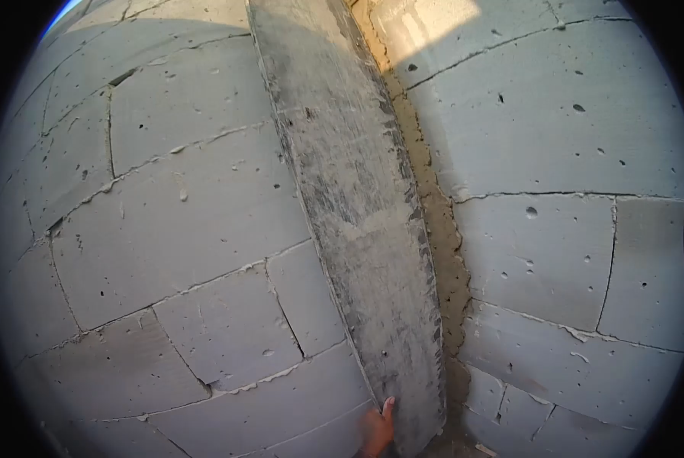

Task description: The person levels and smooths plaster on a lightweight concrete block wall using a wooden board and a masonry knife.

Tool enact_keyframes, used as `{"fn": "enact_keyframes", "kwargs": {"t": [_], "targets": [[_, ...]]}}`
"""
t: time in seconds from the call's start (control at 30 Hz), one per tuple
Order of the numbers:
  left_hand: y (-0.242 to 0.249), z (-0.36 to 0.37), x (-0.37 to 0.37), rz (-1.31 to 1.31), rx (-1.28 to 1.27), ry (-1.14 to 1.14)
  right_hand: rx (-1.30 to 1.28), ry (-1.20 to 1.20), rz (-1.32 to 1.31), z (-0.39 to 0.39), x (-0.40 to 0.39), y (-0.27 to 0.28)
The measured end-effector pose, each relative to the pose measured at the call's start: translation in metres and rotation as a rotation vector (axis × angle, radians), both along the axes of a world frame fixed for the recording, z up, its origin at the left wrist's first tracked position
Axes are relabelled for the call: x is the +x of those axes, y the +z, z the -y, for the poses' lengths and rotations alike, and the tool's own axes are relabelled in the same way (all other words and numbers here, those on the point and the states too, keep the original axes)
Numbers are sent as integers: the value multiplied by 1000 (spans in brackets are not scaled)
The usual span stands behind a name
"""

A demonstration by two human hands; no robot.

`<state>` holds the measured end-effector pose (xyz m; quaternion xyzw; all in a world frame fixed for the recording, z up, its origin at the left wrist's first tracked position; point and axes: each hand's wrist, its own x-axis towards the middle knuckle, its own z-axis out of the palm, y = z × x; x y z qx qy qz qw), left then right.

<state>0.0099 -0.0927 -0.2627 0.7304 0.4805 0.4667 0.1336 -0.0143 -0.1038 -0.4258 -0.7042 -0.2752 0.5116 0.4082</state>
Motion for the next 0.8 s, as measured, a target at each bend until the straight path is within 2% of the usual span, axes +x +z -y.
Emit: {"fn": "enact_keyframes", "kwargs": {"t": [0.03, 0.1, 0.17, 0.23, 0.3, 0.37, 0.43, 0.47, 0.53, 0.57, 0.63, 0.67, 0.73, 0.77, 0.8], "targets": [[-13, -8, 1, 17, 43, -3, 3, 2, -12, 13, -16, -22], [9, 3, 1, 105, -43, -141, -27, 79, -15, 54, -48, -54], [15, 18, 8, 159, -138, -10, -47, 256, 19, 86, -54, -95], [25, 29, 7, 102, -215, 4, -80, -52, -153, 113, -44, -43], [28, 18, 6, 94, -152, -31, -81, -116, -183, 88, -48, -30], [21, 16, 4, 94, -152, -74, -144, -194, -202, 87, -61, -43], [16, 10, -1, 153, -202, -168, -22, -354, -307, 83, -82, -82], [16, 10, -7, 153, -225, -164, -45, -356, -305, 87, -88, -75], [24, 6, -15, 273, -325, -397, 7, -464, -368, 78, -88, -47], [28, 4, -22, 280, -335, -404, 26, -503, -384, 69, -88, -42], [39, -7, -34, -1, -468, -500, -23, -683, -555, 37, -92, -56], [36, -11, -36, 26, -478, -568, -20, -697, -549, 20, -93, -64], [21, -14, -37, 90, -383, -625, 361, -983, -492, -15, -93, -80], [17, -19, -37, 154, -282, -671, 374, -985, -485, -27, -93, -95], [14, -24, -39, 87, -360, -697, 457, -995, -543, -27, -95, -111]]}}
